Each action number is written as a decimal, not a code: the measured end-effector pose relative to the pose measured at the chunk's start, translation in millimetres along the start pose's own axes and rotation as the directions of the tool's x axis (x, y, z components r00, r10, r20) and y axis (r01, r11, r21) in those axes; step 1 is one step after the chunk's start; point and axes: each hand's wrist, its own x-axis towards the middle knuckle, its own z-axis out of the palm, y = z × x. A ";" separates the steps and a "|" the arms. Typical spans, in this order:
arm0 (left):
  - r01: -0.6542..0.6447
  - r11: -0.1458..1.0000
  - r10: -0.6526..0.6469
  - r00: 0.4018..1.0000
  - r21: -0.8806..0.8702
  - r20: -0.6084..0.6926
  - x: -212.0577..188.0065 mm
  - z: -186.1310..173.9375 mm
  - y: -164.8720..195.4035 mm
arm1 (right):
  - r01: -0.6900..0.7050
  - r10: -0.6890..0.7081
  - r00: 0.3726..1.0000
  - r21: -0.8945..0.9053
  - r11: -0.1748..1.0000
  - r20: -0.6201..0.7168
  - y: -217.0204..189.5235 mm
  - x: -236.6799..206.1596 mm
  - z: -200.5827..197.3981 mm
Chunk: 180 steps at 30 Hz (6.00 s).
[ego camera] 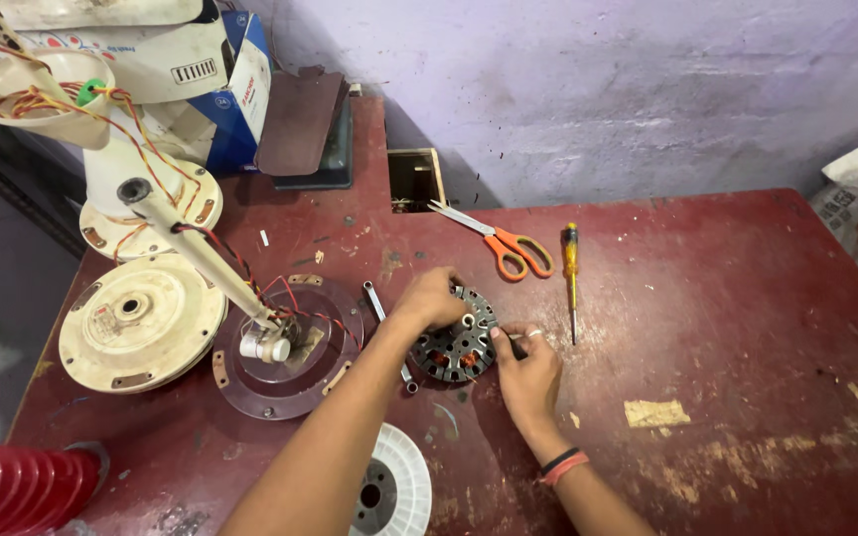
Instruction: The person uses a screwdriver to adjust and tighten components on a circular metal electrical part with copper windings. They rotate the part to access different slots and continue working on the same unit throughout the clip.
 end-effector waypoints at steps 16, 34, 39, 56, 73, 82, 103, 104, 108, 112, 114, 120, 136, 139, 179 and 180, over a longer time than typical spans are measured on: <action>0.022 0.972 -0.027 1.000 0.233 0.016 -8.3 -12.0 22.1 | -0.035 0.028 0.999 -0.186 0.982 -0.040 -2.0 4.9 3.9; 0.055 0.966 -0.063 0.998 0.251 0.027 3.0 -1.0 17.6 | 0.236 -0.248 0.969 -0.301 0.924 -0.002 2.7 37.0 10.0; 0.039 0.969 -0.052 0.998 0.243 0.047 8.5 -1.7 19.2 | 0.166 -0.150 0.986 -0.313 0.935 0.075 0.9 21.8 -5.6; 0.059 0.986 -0.062 0.998 0.153 0.018 -41.3 -14.6 10.4 | 0.018 -0.018 1.000 -0.058 0.998 0.006 5.4 -12.8 0.2; 0.053 0.993 -0.054 0.998 0.106 0.010 -39.6 -14.6 3.6 | 0.057 -0.052 0.994 -0.041 0.998 0.094 2.0 -11.6 3.5; 0.040 0.990 -0.043 0.999 0.133 0.016 -35.6 -14.2 -0.8 | 0.000 0.042 0.986 -0.253 0.968 0.163 -10.1 4.4 9.5; 0.027 0.994 -0.026 1.000 0.110 -0.012 -22.4 -7.9 -12.0 | -0.355 0.124 0.821 0.328 0.875 0.557 10.4 36.4 -19.8; 0.028 0.993 -0.027 1.000 0.111 -0.012 -21.8 -7.8 -12.1 | -0.255 0.064 0.848 0.300 0.919 0.526 10.8 35.8 -18.8; 0.026 0.995 -0.025 1.000 0.092 -0.016 -19.1 -8.6 -13.0 | -0.051 0.114 0.943 -0.201 0.978 0.312 3.1 31.3 -17.0; 0.033 0.996 -0.032 0.999 0.084 -0.012 -17.5 -9.2 -13.8 | 0.302 -0.292 0.950 -0.570 0.764 0.112 -9.5 21.2 -16.1; 0.024 0.996 -0.023 1.000 0.090 -0.017 -17.0 -9.4 -13.8 | 0.320 -0.297 0.947 -0.463 0.826 0.125 -11.1 18.1 -13.1; 0.033 0.996 -0.032 0.999 0.088 -0.012 -16.7 -11.0 -12.8 | 0.349 -0.275 0.918 -0.253 0.902 0.286 0.0 13.0 -3.6; 0.039 0.992 -0.039 0.999 0.118 -0.001 -18.3 -11.8 -9.0 | 0.434 -0.333 0.891 -0.363 0.824 0.308 2.1 -24.9 -5.8; 0.006 0.995 -0.005 1.000 0.103 -0.006 -18.6 -11.8 -10.2 | 0.504 -0.387 0.856 -0.385 0.773 0.342 -0.4 -28.5 -6.5; -0.033 0.985 0.024 0.998 0.166 0.055 -26.4 -14.6 -6.7 | 0.516 -0.359 0.844 -0.422 0.746 0.399 -6.2 -23.8 -5.3; -0.040 0.987 0.033 0.998 0.158 0.046 -25.9 -14.9 -6.9 | 0.518 -0.357 0.841 -0.414 0.749 0.406 -6.3 -24.5 -4.9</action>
